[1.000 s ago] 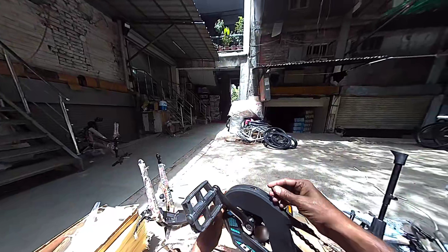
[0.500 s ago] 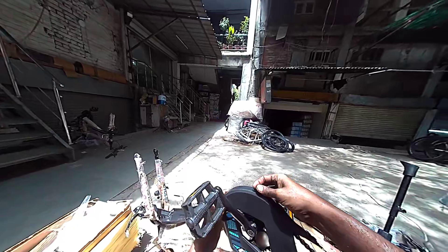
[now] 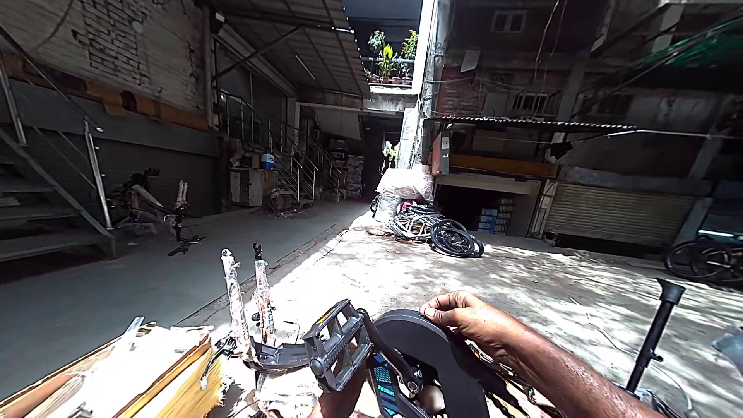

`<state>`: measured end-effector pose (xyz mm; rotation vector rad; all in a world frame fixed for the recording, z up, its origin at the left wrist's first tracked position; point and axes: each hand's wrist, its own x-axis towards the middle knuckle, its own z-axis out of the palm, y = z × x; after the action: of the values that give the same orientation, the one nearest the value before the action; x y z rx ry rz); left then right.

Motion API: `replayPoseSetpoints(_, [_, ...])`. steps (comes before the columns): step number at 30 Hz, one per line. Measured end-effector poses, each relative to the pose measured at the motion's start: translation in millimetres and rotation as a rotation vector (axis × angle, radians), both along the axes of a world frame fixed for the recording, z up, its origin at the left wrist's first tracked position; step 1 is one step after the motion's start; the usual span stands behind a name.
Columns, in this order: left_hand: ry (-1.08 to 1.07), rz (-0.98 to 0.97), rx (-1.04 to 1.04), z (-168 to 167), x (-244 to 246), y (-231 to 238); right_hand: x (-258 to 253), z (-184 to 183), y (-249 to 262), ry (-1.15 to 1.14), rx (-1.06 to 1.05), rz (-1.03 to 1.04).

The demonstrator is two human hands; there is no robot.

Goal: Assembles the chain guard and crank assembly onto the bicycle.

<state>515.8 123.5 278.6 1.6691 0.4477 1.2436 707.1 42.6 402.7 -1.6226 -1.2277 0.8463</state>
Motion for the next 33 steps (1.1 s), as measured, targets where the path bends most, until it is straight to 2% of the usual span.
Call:
replayPoseSetpoints(1, [0.064,0.076,0.114,-11,1,10,-1,0,1,-0.006,-0.008,-0.004])
replayPoseSetpoints(2, [0.153,0.12,0.135,-11,-1,12,-3,2,1,-0.02,-0.017,-0.011])
replayPoseSetpoints(4, [0.271,0.102,-0.021,-3,-4,10,-4,5,2,-0.08,-0.035,-0.028])
replayPoseSetpoints(6, [0.081,0.036,-0.083,-34,2,33,-6,8,4,-0.153,-0.029,-0.052])
replayPoseSetpoints(8, [0.015,0.006,-0.147,-35,2,35,-7,8,5,-0.267,0.009,-0.082])
replayPoseSetpoints(9, [-0.007,0.043,0.096,-48,3,41,-7,8,4,-0.374,0.025,-0.095])
replayPoseSetpoints(10, [0.034,0.133,0.259,-44,2,38,-9,9,1,-0.52,0.037,-0.105])
replayPoseSetpoints(11, [0.126,0.168,0.285,-31,-3,28,-12,8,-2,-0.685,0.055,-0.113])
replayPoseSetpoints(13, [0.286,0.152,0.141,1,-11,1,-19,-2,-6,-0.986,0.171,-0.158])
replayPoseSetpoints(14, [0.298,0.138,0.09,10,-12,-6,-21,-11,-7,-1.114,0.257,-0.186])
replayPoseSetpoints(15, [0.271,0.141,0.09,7,-12,-6,-21,-19,-8,-1.221,0.336,-0.209])
replayPoseSetpoints(17, [0.135,0.137,0.151,-23,-6,17,-21,-26,-8,-1.338,0.399,-0.224])
replayPoseSetpoints(20, [-0.103,-0.012,0.033,-73,6,58,-17,-21,-6,-1.328,0.394,-0.179])
replayPoseSetpoints(23, [-0.012,0.018,-0.011,-84,7,63,-11,-1,-5,-1.103,0.224,-0.1])
replayPoseSetpoints(26, [0.008,-0.046,-0.12,-86,10,64,-3,14,2,-0.896,0.085,-0.046])
replayPoseSetpoints(28, [-0.03,-0.084,-0.173,-79,9,59,-6,18,4,-0.947,0.068,-0.036])
replayPoseSetpoints(30, [-0.052,-0.102,-0.189,-71,5,53,-12,20,4,-1.112,0.058,-0.047])
replayPoseSetpoints(33, [-0.136,-0.211,-0.333,-78,12,58,-13,21,5,-1.273,0.058,-0.036])
